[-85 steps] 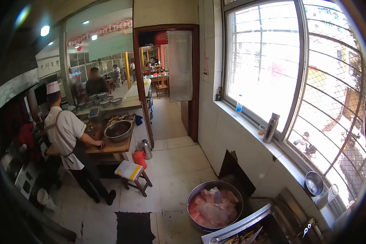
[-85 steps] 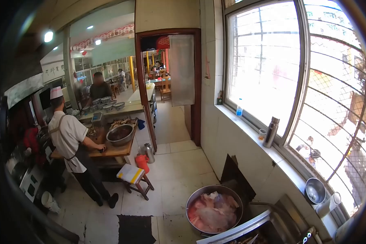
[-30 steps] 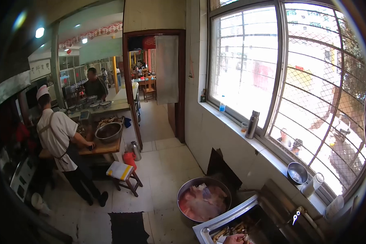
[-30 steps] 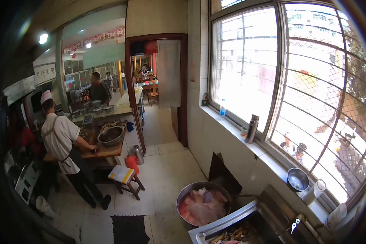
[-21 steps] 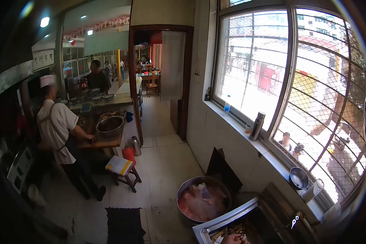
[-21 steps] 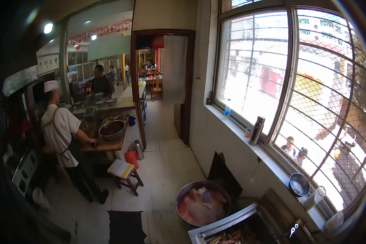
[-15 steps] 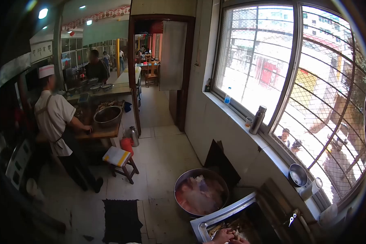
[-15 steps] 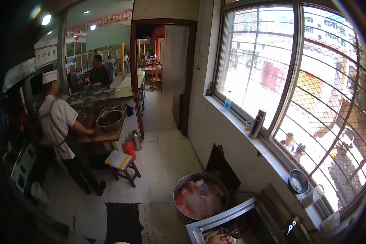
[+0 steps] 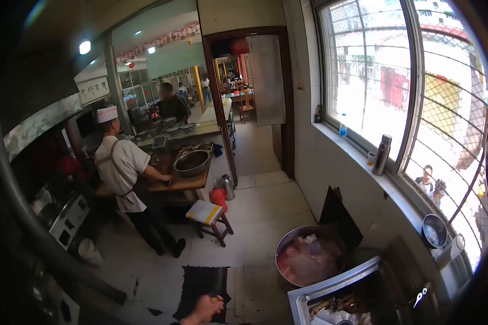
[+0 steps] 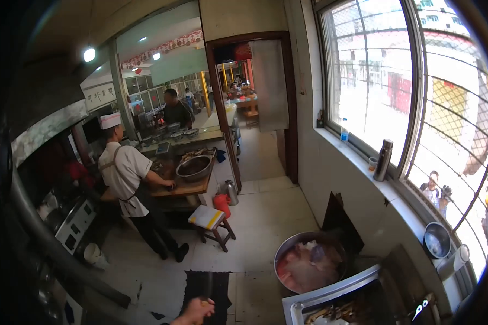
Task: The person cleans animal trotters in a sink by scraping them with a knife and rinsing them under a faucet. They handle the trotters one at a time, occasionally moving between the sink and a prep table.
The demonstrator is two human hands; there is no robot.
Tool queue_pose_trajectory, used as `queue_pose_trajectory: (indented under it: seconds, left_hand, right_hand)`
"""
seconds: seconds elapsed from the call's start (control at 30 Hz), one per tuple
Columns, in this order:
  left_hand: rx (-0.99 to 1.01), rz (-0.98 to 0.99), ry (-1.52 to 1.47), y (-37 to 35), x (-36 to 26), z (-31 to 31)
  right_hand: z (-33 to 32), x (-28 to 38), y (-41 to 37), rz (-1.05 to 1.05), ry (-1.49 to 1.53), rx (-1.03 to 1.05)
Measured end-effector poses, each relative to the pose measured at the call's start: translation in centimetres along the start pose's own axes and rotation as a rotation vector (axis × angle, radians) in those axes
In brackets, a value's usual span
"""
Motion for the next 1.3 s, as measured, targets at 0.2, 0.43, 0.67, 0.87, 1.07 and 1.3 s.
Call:
queue_pose_trajectory:
  seconds: [0.2, 0.43, 0.67, 0.87, 1.07, 1.3]
  left_hand:
    - [-0.482, 0.206, -0.029, -3.1, -20.3, -19.8]
    - [-0.121, 0.545, -0.099, -2.3, -38.5, -8.7]
    - [0.413, 0.177, -0.055, -3.3, -18.2, 10.8]
    - [0.608, 0.122, -0.145, -7.3, -15.9, 20.3]
    - [0.911, 0.155, -0.384, -12.1, -16.5, 26.4]
    - [0.994, 0.181, -0.17, -12.5, -12.9, 27.9]
  right_hand:
    - [-13.6, 8.5, 15.4, -0.363, 0.686, -0.235]
    - [10.5, 34.8, 5.1, -0.833, 0.025, 0.081]
    - [24.7, 10.7, -5.8, -0.215, -0.099, 0.539]
    - [23.8, 6.7, -7.6, 0.093, 0.203, 0.489]
    - [21.6, 4.0, -9.4, 0.101, 0.045, 0.494]
    - [19.4, 3.1, -10.4, -0.001, -0.188, 0.319]
Point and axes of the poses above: each hand's wrist, its own y-axis towards the middle knuckle, its own z-axis out of the palm, x = y × z, the point moved 10 cm from there along y, towards the middle knuckle, and after that the axes turned 12 degrees about -x, right-handed, at the moved point
